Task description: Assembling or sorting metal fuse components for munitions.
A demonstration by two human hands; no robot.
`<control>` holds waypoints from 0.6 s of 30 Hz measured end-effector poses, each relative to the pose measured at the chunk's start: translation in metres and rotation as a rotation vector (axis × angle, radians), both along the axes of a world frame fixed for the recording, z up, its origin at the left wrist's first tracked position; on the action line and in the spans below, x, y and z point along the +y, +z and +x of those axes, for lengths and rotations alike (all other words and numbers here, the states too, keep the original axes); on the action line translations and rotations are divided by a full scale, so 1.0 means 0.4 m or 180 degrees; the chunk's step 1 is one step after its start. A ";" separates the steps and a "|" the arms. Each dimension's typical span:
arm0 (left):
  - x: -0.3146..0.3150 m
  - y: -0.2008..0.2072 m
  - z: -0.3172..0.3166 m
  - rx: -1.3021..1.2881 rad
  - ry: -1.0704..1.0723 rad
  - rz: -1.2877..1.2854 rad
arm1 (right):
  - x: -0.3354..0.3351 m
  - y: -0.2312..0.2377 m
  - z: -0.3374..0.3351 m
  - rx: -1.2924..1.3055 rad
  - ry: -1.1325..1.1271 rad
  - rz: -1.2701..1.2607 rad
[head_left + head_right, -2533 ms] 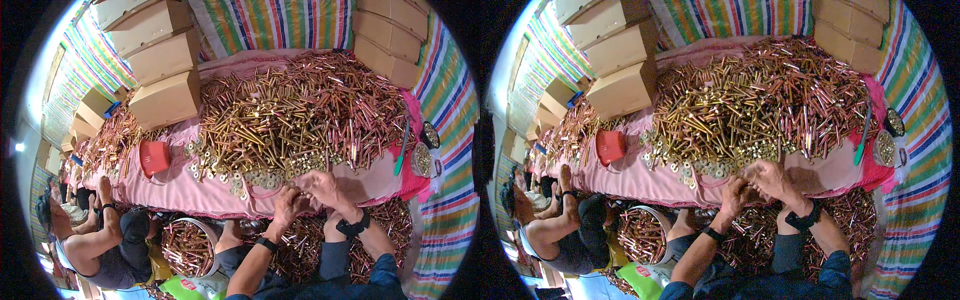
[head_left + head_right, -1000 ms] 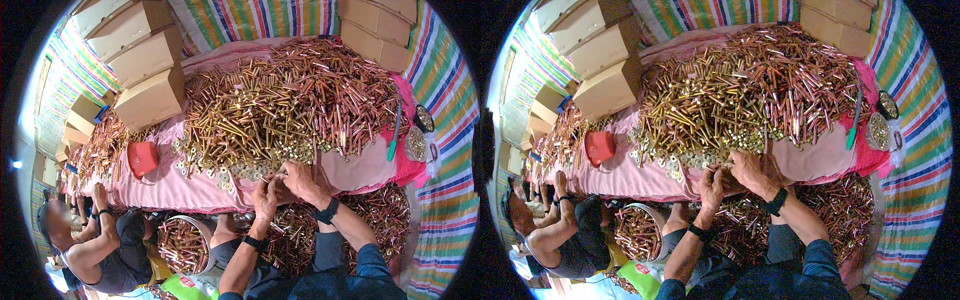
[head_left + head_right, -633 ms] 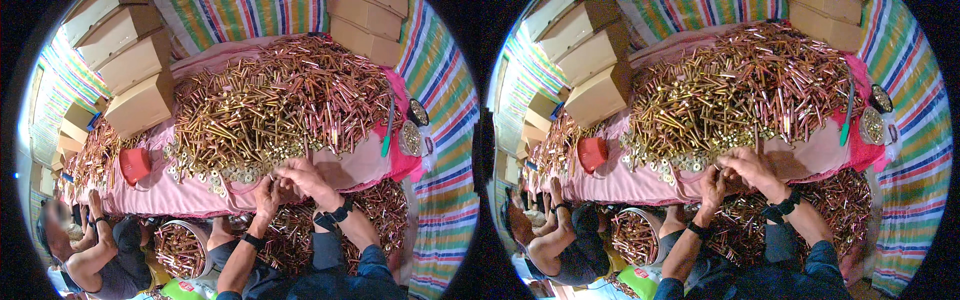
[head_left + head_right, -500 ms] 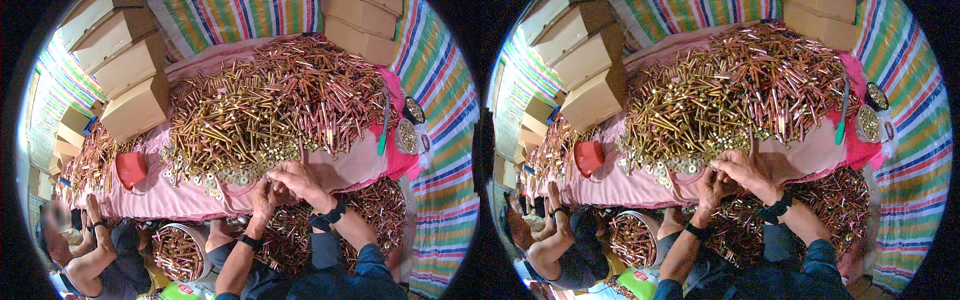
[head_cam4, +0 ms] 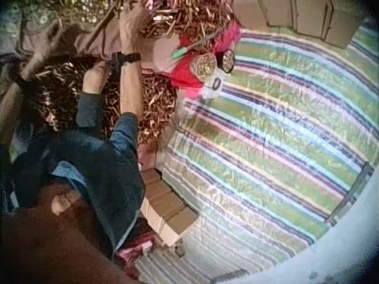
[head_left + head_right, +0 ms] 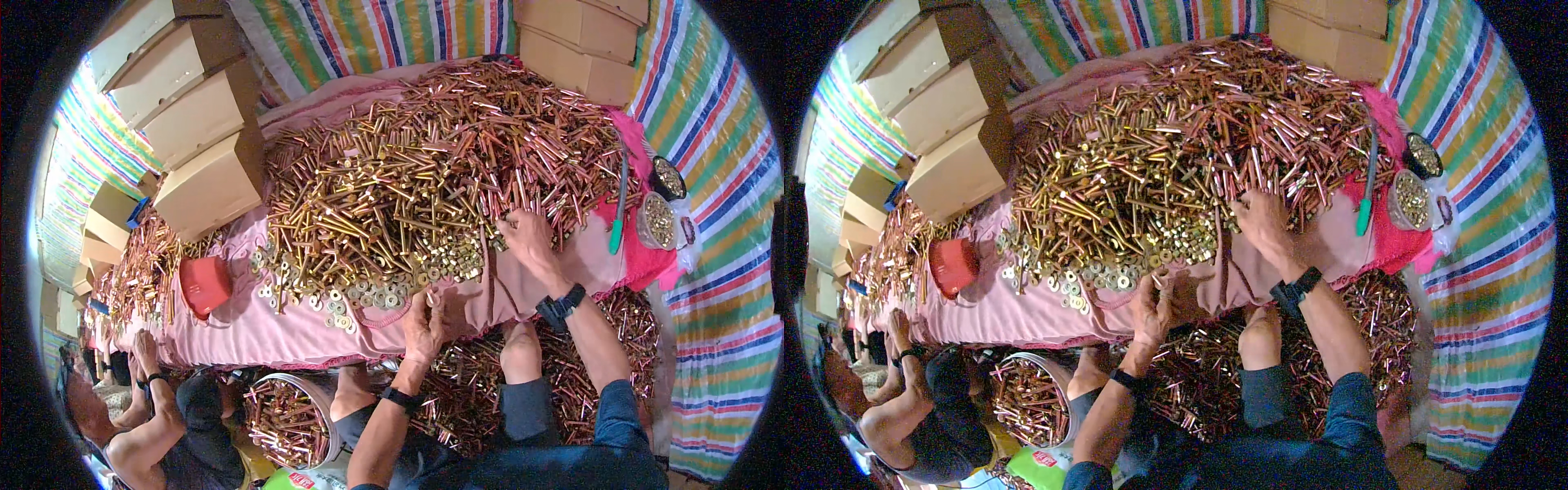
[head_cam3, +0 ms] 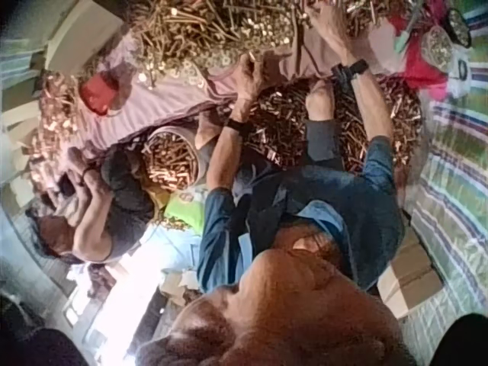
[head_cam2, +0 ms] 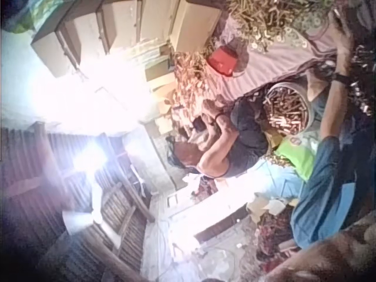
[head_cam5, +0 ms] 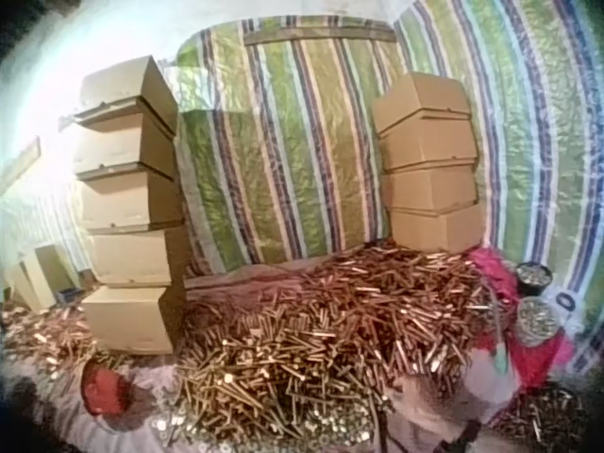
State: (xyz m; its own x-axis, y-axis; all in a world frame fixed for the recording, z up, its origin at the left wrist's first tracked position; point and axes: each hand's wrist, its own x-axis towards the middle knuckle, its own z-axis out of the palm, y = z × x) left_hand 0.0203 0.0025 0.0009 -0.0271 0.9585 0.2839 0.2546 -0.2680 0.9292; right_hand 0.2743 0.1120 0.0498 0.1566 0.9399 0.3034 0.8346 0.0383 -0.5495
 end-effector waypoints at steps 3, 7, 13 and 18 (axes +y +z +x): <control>-0.010 -0.001 -0.003 -0.0144 -0.0126 -0.0279 | 0.038 0.026 -0.015 -0.0679 0.0085 -0.0620; -0.012 -0.003 0.005 -0.0234 -0.0274 -0.0458 | 0.011 0.020 0.009 -0.0319 -0.0069 -0.0149; 0.000 -0.025 -0.016 -0.0141 -0.0128 -0.0484 | -0.105 0.051 0.037 0.1203 0.0494 -0.0154; -0.002 -0.028 -0.007 0.0034 -0.0043 0.0042 | -0.166 0.167 -0.046 0.2226 0.0958 -0.0623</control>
State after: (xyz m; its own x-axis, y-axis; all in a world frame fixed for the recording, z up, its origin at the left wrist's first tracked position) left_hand 0.0177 0.0018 -0.0101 -0.0110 0.9549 0.2967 0.2608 -0.2837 0.9228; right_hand 0.2560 0.0456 0.1167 -0.0199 0.9984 0.0528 0.2617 0.0562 -0.9635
